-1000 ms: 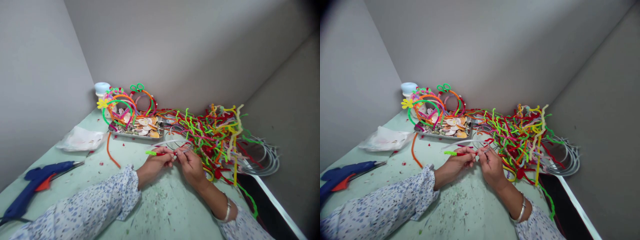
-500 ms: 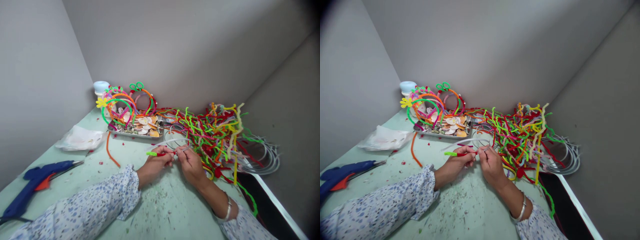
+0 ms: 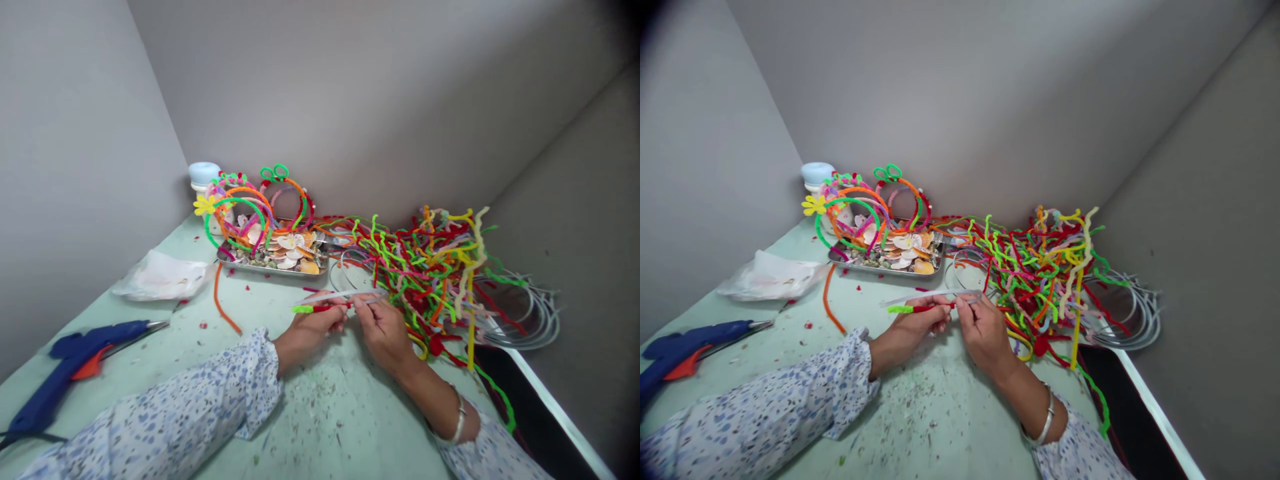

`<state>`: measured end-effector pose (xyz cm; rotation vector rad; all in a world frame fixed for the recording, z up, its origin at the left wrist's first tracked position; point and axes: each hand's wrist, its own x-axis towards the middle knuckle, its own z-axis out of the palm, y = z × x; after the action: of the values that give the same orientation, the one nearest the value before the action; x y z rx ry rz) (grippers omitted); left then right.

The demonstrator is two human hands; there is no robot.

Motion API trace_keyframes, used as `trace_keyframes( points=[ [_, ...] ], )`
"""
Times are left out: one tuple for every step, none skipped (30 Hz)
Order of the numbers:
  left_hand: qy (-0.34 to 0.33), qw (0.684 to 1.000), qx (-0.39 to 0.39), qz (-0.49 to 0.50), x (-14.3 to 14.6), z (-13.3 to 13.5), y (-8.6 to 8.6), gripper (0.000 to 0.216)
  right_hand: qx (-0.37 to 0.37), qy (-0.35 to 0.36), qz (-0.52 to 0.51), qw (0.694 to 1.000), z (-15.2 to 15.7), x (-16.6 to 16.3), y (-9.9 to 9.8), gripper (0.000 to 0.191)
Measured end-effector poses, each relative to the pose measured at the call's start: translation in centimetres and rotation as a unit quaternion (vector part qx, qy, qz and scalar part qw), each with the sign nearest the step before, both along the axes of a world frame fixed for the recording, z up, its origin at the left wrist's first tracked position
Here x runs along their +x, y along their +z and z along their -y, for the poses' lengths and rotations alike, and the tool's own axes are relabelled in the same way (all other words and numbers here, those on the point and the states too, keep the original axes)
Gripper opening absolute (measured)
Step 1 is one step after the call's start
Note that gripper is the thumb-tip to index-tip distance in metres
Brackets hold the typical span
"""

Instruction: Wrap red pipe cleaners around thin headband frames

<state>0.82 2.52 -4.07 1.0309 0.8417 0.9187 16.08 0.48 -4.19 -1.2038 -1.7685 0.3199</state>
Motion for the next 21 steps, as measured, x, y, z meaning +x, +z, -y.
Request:
trace_keyframes(
  points=[
    [-0.001,1.0,0.001,0.002,-0.01,0.0,-0.02,0.015,0.0,0.0,0.0,1.0,0.0,-0.01,0.06,0.023],
    [-0.001,1.0,0.0,0.005,-0.01,0.02,-0.03,0.016,-0.001,-0.001,0.001,1.0,-0.01,-0.01,0.1,0.024],
    [0.001,1.0,-0.001,0.008,-0.01,0.05,-0.01,0.017,-0.001,-0.002,0.003,1.0,-0.01,-0.01,0.14,0.025],
    [0.002,1.0,0.0,0.01,0.0,0.08,0.02,0.017,-0.003,-0.004,0.006,1.0,-0.01,-0.01,0.17,0.025],
    [0.004,1.0,0.001,0.01,0.01,0.12,0.07,0.018,-0.005,-0.005,0.009,1.0,-0.01,0.0,0.17,0.026],
    [0.004,1.0,0.004,0.009,0.01,0.16,0.14,0.018,-0.007,-0.005,0.011,1.0,-0.01,0.02,0.16,0.026],
    [0.004,1.0,0.009,0.007,0.01,0.19,0.2,0.017,-0.01,-0.004,0.012,1.0,-0.01,0.04,0.13,0.027],
    [0.002,1.0,0.014,0.006,0.0,0.21,0.26,0.017,-0.013,-0.003,0.012,1.0,-0.02,0.06,0.1,0.027],
    [0.001,1.0,0.017,0.005,-0.01,0.23,0.3,0.016,-0.016,-0.002,0.012,1.0,-0.03,0.08,0.05,0.027],
    [0.002,1.0,0.021,0.004,-0.02,0.23,0.31,0.016,-0.018,-0.001,0.012,1.0,-0.05,0.1,0.01,0.027],
    [0.002,1.0,0.024,0.002,-0.03,0.22,0.3,0.016,-0.019,0.0,0.012,1.0,-0.08,0.12,-0.03,0.028],
    [0.002,1.0,0.026,-0.001,-0.04,0.21,0.27,0.015,-0.021,0.001,0.013,1.0,-0.1,0.13,-0.06,0.028],
    [0.002,1.0,0.028,-0.006,-0.05,0.19,0.22,0.016,-0.022,0.002,0.014,1.0,-0.13,0.13,-0.07,0.028],
    [-0.001,1.0,0.029,-0.01,-0.06,0.18,0.16,0.016,-0.024,0.003,0.017,1.0,-0.15,0.13,-0.06,0.029],
    [-0.003,0.999,0.03,-0.008,-0.07,0.17,0.11,0.016,-0.025,0.002,0.021,0.999,-0.16,0.11,-0.04,0.029],
    [-0.004,1.0,0.03,-0.006,-0.08,0.17,0.07,0.016,-0.026,0.002,0.025,0.999,-0.16,0.09,-0.01,0.029],
    [-0.004,1.0,0.031,-0.005,-0.09,0.18,0.05,0.016,-0.027,0.001,0.03,0.999,-0.15,0.07,0.03,0.03],
    [-0.002,1.0,0.03,-0.004,-0.09,0.21,0.07,0.016,-0.027,0.001,0.034,0.999,-0.13,0.04,0.06,0.03],
    [0.0,1.0,0.03,-0.004,-0.09,0.24,0.12,0.016,-0.028,0.0,0.037,0.999,-0.11,0.01,0.08,0.03],
    [0.002,1.0,0.029,-0.005,-0.09,0.28,0.19,0.016,-0.028,-0.001,0.039,0.999,-0.09,-0.02,0.08,0.03],
    [0.004,1.0,0.028,-0.006,-0.08,0.33,0.28,0.016,-0.028,-0.003,0.042,0.999,-0.08,-0.04,0.07,0.03]
  ],
)
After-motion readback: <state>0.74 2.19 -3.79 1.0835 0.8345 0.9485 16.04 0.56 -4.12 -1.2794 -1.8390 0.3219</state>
